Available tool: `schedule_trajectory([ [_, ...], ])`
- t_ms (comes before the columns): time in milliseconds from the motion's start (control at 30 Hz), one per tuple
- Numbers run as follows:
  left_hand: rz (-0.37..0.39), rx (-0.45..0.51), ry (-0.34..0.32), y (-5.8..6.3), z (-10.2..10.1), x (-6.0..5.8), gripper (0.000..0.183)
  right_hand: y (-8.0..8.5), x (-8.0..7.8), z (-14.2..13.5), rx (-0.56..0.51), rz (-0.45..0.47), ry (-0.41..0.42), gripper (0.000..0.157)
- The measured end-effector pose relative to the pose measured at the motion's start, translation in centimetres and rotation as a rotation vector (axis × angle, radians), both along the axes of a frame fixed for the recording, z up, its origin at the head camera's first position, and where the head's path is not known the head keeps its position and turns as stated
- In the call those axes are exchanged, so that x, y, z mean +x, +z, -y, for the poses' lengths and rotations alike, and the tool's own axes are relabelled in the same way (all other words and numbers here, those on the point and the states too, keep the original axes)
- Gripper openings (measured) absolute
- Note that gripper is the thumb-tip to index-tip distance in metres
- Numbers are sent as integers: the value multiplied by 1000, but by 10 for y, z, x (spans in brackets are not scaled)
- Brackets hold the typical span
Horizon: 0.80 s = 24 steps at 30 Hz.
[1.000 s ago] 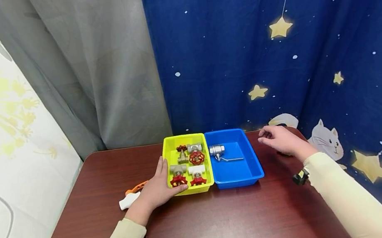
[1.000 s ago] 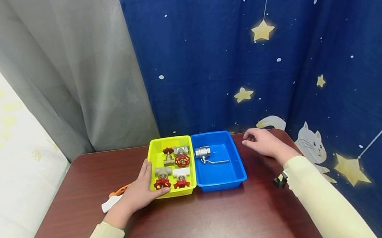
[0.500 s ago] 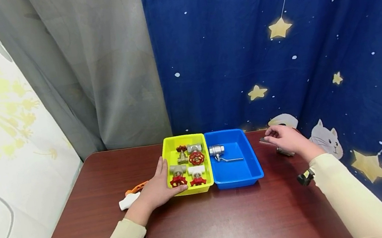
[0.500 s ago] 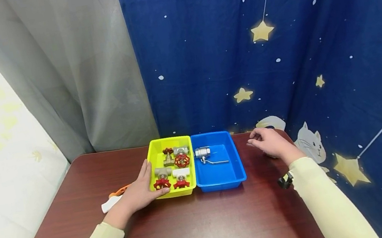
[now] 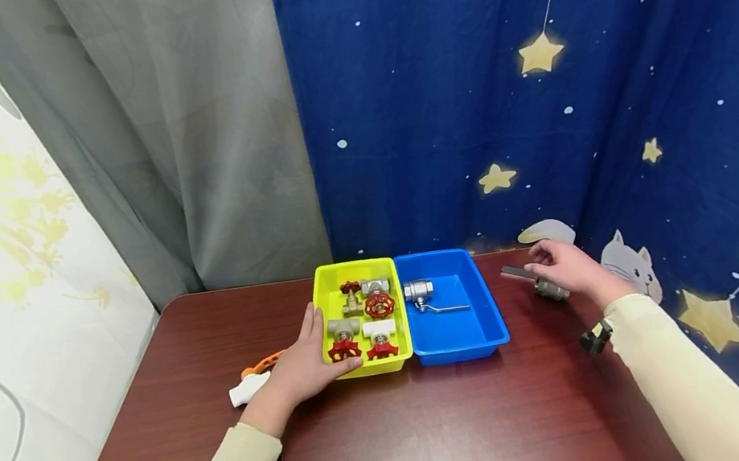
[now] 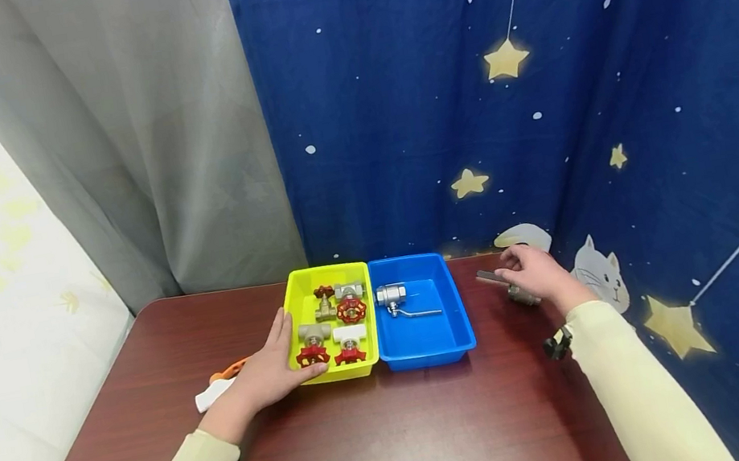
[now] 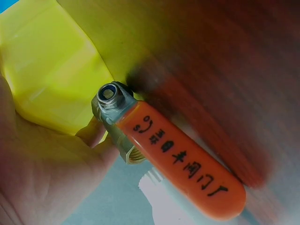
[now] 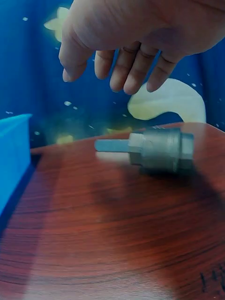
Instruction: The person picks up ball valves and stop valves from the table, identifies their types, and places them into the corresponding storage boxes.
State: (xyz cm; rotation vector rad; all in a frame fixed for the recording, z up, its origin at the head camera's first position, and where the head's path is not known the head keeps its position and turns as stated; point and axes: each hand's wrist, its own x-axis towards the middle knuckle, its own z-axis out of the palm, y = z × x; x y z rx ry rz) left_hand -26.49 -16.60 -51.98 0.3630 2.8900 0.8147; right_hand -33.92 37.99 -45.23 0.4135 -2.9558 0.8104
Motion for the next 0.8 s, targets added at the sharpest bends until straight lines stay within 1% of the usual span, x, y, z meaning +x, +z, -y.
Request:
schedule_trajectory([
  [100, 3, -1, 0, 0, 0, 0, 138, -5, -3, -7, 55, 17, -25, 51],
  [200, 3, 1, -2, 1, 0, 0, 137, -12, -6, -15, 109, 60, -43, 62],
  [267, 5, 1, -2, 1, 0, 0, 138, -16, -8, -19, 125, 98, -55, 65],
  [367, 6, 2, -1, 1, 0, -1, 138, -21, -10, -24, 118, 145, -61, 67],
  [600, 10, -4, 1, 1, 1, -1, 139, -33, -14, -33, 5, 274, -108, 71],
  [700, 12, -6, 1, 0, 1, -1, 140, -37, -16, -34, -3, 287, -106, 72],
  [800, 7, -6, -3, -1, 1, -1, 140, -40, -19, -34, 35, 276, -88, 75],
])
